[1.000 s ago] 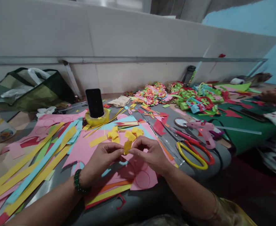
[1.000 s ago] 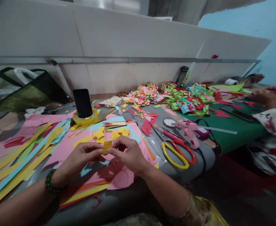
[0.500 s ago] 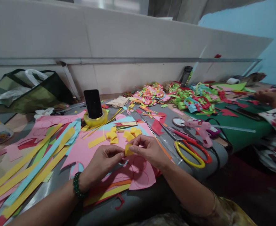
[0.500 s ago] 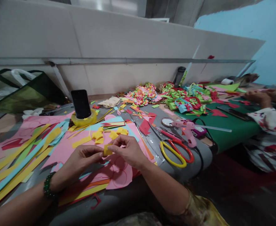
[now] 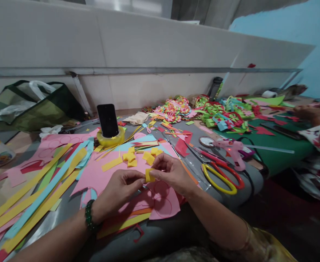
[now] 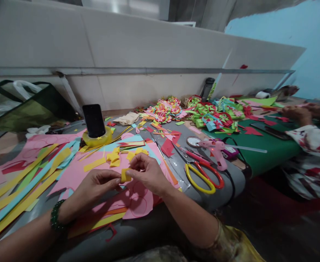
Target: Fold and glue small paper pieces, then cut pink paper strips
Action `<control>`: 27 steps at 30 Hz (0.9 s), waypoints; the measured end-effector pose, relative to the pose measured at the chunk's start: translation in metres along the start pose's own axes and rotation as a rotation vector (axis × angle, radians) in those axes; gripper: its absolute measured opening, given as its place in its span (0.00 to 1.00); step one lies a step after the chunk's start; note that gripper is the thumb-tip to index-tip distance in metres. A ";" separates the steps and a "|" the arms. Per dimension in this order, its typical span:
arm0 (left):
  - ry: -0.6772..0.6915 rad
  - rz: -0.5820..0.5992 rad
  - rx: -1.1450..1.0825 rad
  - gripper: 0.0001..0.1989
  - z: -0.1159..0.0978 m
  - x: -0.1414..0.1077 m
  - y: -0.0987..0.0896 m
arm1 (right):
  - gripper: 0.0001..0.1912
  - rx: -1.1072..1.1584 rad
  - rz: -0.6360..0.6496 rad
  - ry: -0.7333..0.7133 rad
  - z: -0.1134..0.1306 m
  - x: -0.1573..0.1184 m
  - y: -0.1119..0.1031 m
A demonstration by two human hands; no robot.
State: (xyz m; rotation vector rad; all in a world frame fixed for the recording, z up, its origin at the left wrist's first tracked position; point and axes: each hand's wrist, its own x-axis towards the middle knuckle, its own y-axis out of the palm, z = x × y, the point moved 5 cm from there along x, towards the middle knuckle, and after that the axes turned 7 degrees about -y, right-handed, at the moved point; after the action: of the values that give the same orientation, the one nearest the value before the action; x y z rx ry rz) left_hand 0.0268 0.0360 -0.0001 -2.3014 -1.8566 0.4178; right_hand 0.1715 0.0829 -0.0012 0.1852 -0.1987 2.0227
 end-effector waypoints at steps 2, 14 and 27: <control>0.000 -0.002 -0.002 0.10 0.000 0.000 0.000 | 0.15 0.002 0.007 0.000 0.001 0.000 0.001; 0.009 0.003 0.035 0.10 -0.002 -0.003 0.001 | 0.15 -0.023 0.038 0.022 0.002 -0.001 0.003; 0.031 -0.022 -0.008 0.07 -0.001 -0.003 0.002 | 0.13 -0.110 0.029 -0.042 0.005 -0.003 0.007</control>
State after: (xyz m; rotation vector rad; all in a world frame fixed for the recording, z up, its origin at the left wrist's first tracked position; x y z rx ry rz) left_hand 0.0286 0.0324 0.0003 -2.2767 -1.8707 0.3699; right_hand 0.1666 0.0759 0.0028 0.1557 -0.3402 2.0318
